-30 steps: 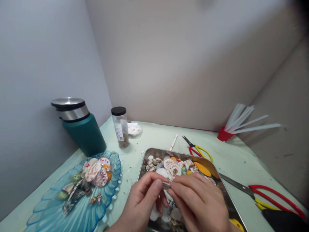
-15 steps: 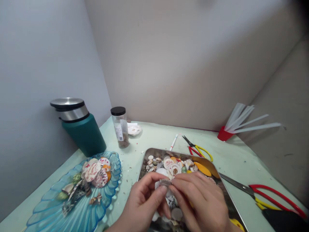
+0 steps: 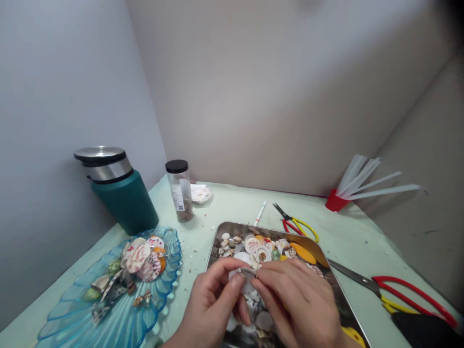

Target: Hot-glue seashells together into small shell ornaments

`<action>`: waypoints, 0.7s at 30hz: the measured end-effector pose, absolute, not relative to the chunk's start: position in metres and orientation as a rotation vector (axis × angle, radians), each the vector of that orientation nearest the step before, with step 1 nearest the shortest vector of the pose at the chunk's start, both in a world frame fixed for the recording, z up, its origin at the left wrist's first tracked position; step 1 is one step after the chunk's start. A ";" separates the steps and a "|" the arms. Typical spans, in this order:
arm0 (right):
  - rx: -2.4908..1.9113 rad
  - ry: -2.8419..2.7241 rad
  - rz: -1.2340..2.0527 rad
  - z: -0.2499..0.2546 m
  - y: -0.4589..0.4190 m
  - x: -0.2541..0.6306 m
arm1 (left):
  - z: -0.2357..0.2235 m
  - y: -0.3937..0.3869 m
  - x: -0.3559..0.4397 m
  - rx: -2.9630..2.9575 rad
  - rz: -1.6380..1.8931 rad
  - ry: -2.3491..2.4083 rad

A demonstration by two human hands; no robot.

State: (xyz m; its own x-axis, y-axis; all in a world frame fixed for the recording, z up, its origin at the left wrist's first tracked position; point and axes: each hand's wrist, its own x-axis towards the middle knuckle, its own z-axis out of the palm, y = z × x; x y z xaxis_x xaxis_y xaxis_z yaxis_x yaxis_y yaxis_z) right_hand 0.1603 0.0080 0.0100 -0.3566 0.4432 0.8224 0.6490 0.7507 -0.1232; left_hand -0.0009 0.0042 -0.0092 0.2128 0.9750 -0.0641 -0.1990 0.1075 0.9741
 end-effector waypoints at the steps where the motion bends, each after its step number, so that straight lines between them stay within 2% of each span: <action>1: -0.827 -2.012 -0.273 0.009 0.008 0.160 | -0.010 0.004 -0.001 1.086 1.085 0.946; 11: -0.801 -2.014 -0.328 0.009 0.008 0.160 | -0.013 0.005 -0.002 1.213 1.073 0.985; 21: -0.788 -2.007 -0.247 0.006 0.008 0.160 | -0.010 0.003 -0.001 1.233 1.080 1.009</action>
State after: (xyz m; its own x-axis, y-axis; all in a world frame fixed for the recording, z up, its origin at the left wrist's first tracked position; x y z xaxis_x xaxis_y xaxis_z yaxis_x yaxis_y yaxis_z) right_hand 0.1601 0.0079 0.0060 -0.3584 0.4312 0.8280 0.6192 0.7736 -0.1348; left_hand -0.0014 0.0033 -0.0097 0.2061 0.9785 -0.0080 -0.0738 0.0237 0.9970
